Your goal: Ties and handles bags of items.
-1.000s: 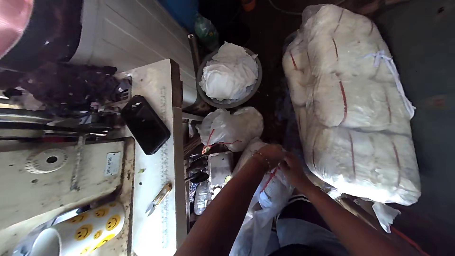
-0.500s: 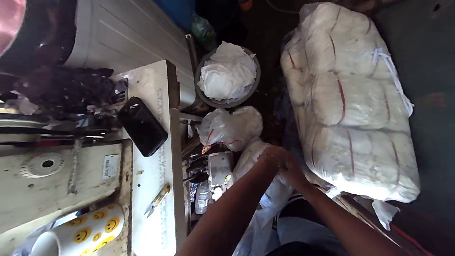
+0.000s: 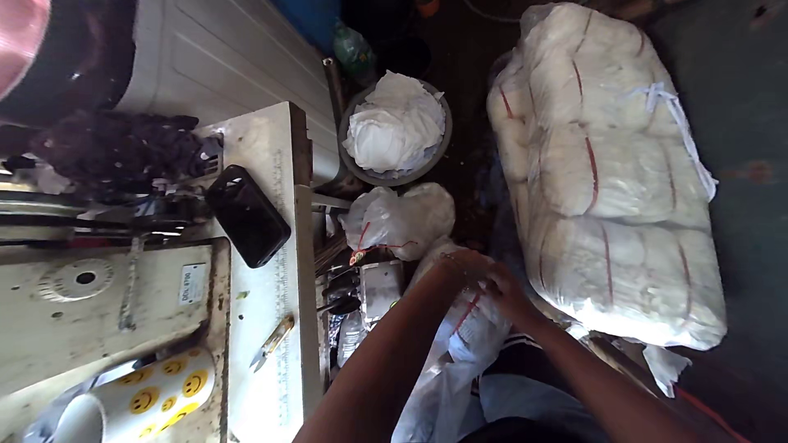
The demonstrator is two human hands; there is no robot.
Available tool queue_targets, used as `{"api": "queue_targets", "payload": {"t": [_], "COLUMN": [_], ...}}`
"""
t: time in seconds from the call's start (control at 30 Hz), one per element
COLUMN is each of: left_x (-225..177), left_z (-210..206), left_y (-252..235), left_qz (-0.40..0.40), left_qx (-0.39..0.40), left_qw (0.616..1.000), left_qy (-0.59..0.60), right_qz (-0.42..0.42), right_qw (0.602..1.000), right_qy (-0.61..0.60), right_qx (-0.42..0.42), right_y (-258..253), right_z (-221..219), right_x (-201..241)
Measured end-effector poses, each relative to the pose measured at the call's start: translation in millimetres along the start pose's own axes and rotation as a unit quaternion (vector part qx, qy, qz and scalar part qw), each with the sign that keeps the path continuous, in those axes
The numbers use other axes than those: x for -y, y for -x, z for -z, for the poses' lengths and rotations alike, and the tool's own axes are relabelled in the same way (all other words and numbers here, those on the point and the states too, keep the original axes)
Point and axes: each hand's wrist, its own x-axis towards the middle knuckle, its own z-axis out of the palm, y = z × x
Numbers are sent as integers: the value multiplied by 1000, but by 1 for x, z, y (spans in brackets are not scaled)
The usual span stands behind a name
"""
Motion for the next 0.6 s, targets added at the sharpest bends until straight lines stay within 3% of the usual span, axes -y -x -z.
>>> {"api": "queue_targets", "payload": {"t": [0.1,0.23,0.37,0.53,0.6], "left_x": [15,52,55,38,34], "left_z": [-7,-29,-50,-61,-57], "left_y": [-8,-12,-14,-9,-7], "left_qz": [-34,-94,-64,-141,-134], "left_qx": [-8,-83,-176,-243,-237], "left_qw": [999,978,941,957,960], "left_qy": [11,168,281,66,66], "right_qz": [24,64,30,23,22], "right_qw": [999,996,997,999,999], "right_qy": [-32,-59,-70,-31,-21], "right_qx": [-4,-22,-25,-16,-12], "right_y": [1,1,0,0,0], "right_z": [1,-3,-4,-4,-3], "right_x": [-10,-18,-15,-14,-13]}}
